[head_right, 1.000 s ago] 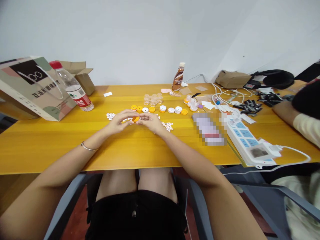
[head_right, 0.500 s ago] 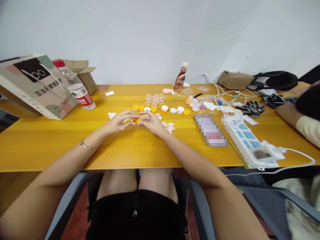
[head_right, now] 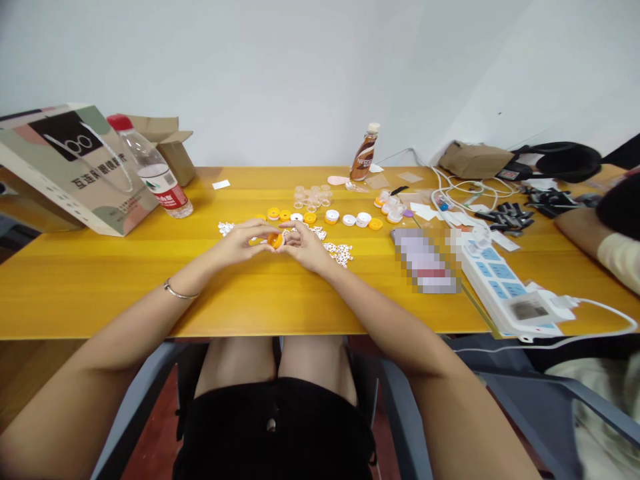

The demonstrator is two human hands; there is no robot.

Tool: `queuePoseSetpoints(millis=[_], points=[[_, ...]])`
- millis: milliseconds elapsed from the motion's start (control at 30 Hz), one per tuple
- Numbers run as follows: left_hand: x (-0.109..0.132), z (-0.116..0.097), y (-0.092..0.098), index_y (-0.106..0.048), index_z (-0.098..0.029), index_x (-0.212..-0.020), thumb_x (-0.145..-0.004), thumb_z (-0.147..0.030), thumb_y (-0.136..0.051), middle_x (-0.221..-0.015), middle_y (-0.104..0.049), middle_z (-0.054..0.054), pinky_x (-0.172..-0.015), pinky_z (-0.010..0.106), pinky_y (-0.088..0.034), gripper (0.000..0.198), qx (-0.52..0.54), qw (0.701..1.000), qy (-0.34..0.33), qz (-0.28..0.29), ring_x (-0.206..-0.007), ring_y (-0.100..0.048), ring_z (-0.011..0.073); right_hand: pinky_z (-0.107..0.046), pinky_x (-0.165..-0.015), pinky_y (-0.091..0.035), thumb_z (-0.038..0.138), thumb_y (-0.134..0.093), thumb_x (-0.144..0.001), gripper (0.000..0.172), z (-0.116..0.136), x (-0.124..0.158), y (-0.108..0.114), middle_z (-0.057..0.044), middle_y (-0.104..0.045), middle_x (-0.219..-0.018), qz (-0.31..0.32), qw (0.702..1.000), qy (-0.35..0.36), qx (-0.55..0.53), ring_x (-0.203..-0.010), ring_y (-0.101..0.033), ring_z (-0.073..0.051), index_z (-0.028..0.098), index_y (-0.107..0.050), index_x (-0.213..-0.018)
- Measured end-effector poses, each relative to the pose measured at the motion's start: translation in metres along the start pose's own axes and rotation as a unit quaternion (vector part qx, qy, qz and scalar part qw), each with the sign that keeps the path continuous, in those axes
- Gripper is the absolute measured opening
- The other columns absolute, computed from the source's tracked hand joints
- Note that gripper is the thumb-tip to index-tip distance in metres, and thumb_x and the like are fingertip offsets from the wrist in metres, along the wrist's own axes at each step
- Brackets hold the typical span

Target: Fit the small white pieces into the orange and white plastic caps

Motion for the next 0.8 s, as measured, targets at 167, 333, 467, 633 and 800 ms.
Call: queuePoseSetpoints(millis=[167, 333, 467, 633, 800], points=[[0.004, 0.008, 0.002, -0.067, -0.019, -0.104, -0.081, -0.035, -0.065, -0.095, -0.065, 0.007, -0.077, 0.03, -0.054, 0.029, 0.058, 0.996, 0.048, -0.05, -0.078, -0.062, 0.0136, -0.03, -0.078, -0.048, 0.022, -0.073, -0.063, 0.044, 0.007, 0.002, 0.001, 0.006, -0.063, -0.071, -0.018, 1.0, 0.017, -0.001, -0.07, -0.064, -0.012, 0.023, -0.051, -0.102], [0.003, 0.012, 0.002, -0.068, -0.018, -0.103, -0.077, -0.038, -0.069, -0.097, -0.062, 0.008, -0.075, 0.028, -0.055, 0.033, 0.102, 0.989, 0.093, -0.059, -0.081, -0.062, 0.0133, -0.033, -0.082, -0.049, 0.027, -0.079, -0.056, 0.044, 0.003, 0.0, 0.002, 0.003, -0.066, -0.072, -0.045, 0.997, -0.028, -0.055, -0.071, -0.065, -0.013, 0.021, -0.054, -0.092], [0.001, 0.011, 0.002, -0.067, -0.021, -0.106, -0.079, -0.038, -0.066, -0.097, -0.06, 0.007, -0.074, 0.025, -0.054, 0.032, 0.13, 0.985, 0.111, -0.029, -0.087, -0.059, 0.0136, -0.034, -0.083, -0.05, 0.03, -0.081, -0.053, 0.037, 0.0, 0.0, 0.001, 0.001, -0.067, -0.071, -0.05, 0.994, -0.056, -0.076, -0.072, -0.066, -0.014, 0.018, -0.058, -0.079], [0.001, 0.012, 0.003, -0.066, -0.021, -0.109, -0.082, -0.035, -0.063, -0.098, -0.059, 0.007, -0.071, 0.025, -0.055, 0.031, 0.144, 0.984, 0.108, 0.003, -0.083, -0.06, 0.0124, -0.035, -0.084, -0.05, 0.031, -0.082, -0.052, 0.037, 0.003, 0.001, 0.0, 0.001, -0.069, -0.072, -0.044, 0.994, -0.059, -0.085, -0.072, -0.066, -0.014, 0.017, -0.061, -0.078], [0.0, 0.004, 0.006, -0.067, -0.019, -0.106, -0.083, -0.033, -0.062, -0.092, -0.061, 0.006, -0.073, 0.027, -0.053, 0.028, 0.075, 0.996, 0.054, -0.011, -0.076, -0.06, 0.0123, -0.035, -0.083, -0.051, 0.026, -0.081, -0.052, 0.033, 0.002, 0.001, 0.001, 0.0, -0.07, -0.072, -0.034, 0.995, -0.066, -0.065, -0.074, -0.067, -0.015, 0.018, -0.064, -0.08]])
Point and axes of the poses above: each hand's wrist, its own x-axis away from the middle knuckle, its own y-axis out of the back of the hand, z = x × y, the point moved 7 cm from there along -x, towards the middle knuckle
